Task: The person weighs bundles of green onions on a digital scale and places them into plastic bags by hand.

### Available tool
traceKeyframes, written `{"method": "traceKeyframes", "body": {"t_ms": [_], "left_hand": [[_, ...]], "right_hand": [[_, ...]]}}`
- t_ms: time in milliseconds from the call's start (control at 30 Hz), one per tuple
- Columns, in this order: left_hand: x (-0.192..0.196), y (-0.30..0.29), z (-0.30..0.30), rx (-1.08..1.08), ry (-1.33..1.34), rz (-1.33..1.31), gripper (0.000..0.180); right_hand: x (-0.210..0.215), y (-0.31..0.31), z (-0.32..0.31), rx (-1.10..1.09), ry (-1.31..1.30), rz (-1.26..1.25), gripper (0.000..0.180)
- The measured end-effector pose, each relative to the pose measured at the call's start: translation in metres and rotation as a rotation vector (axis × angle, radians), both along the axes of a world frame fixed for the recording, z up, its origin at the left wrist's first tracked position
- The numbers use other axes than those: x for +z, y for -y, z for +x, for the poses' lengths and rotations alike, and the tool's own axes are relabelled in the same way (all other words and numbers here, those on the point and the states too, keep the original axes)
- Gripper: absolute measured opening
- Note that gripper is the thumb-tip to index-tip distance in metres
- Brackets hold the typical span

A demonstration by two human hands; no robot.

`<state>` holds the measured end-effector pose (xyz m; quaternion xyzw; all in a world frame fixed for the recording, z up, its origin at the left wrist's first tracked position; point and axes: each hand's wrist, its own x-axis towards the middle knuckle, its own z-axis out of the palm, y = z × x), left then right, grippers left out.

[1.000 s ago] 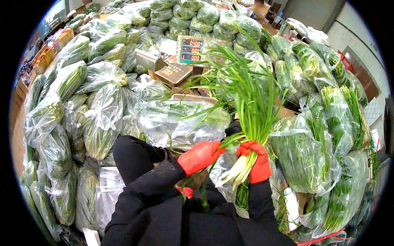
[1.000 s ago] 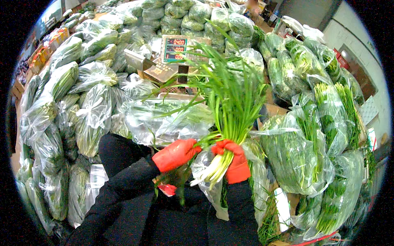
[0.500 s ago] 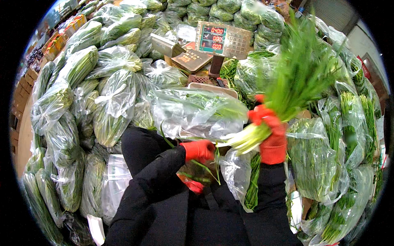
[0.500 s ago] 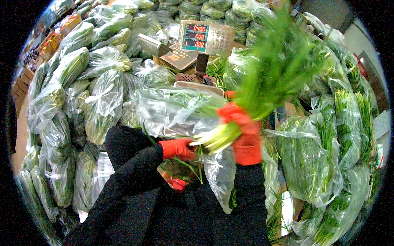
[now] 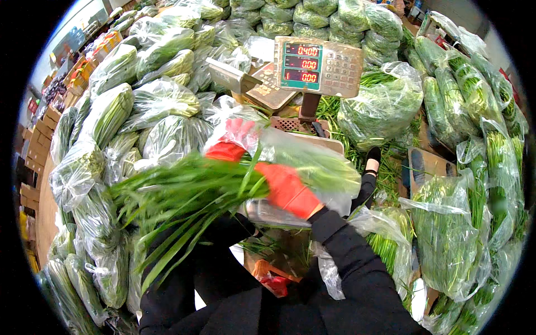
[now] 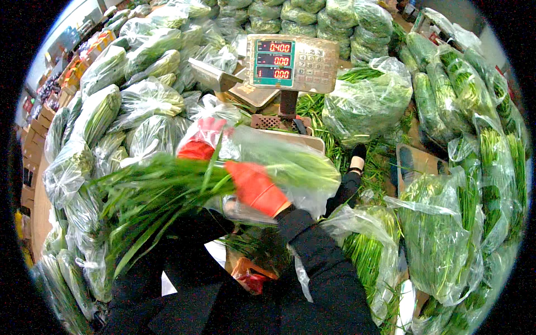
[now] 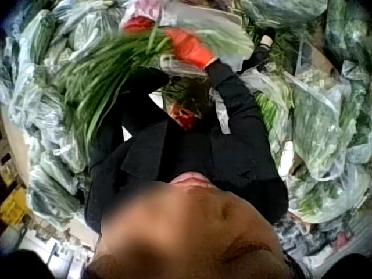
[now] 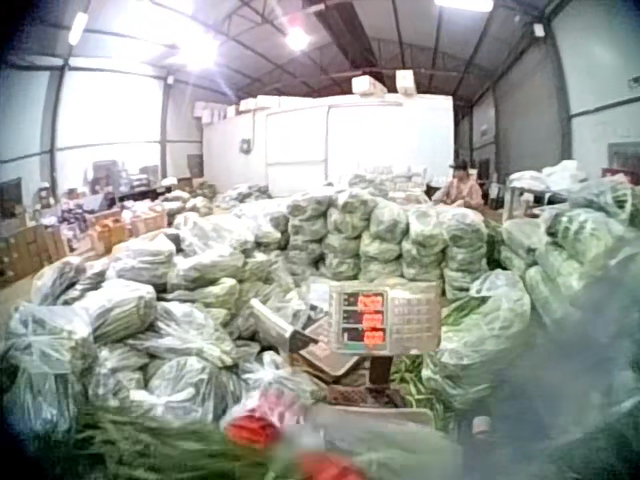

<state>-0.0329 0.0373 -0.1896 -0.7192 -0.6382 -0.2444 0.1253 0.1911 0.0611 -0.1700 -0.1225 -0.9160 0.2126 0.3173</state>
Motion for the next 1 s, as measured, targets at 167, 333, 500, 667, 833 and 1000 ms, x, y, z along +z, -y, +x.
{"method": "traceKeyframes", "body": {"t_ms": [167, 333, 500, 667, 833, 1000], "left_hand": [[0.054, 0.032, -0.03, -0.025, -0.178, 0.088, 0.038], [0.094, 0.032, -0.03, 0.093, -0.163, -0.13, 0.038], [0.108, 0.02, -0.013, 0.111, -0.203, -0.241, 0.041], [0.121, 0.053, -0.01, 0.066, -0.475, -0.175, 0.052], [0.161, 0.049, 0.019, -0.005, -0.484, -0.208, 0.054], [0.154, 0.066, 0.088, -0.308, 0.156, -0.624, 0.047]], "right_hand": [[-0.075, -0.122, 0.081, -0.499, 0.758, 0.157, 0.021], [-0.07, -0.149, 0.092, -0.447, 0.894, -0.196, 0.035], [-0.039, -0.143, 0.105, -0.482, 0.606, -0.736, 0.056], [0.02, -0.096, 0.091, -0.412, 0.678, -0.317, 0.061], [0.09, -0.062, 0.157, -0.219, 0.388, -0.706, 0.049], [0.136, -0.022, 0.24, -0.279, -0.385, -1.124, 0.037]]}}
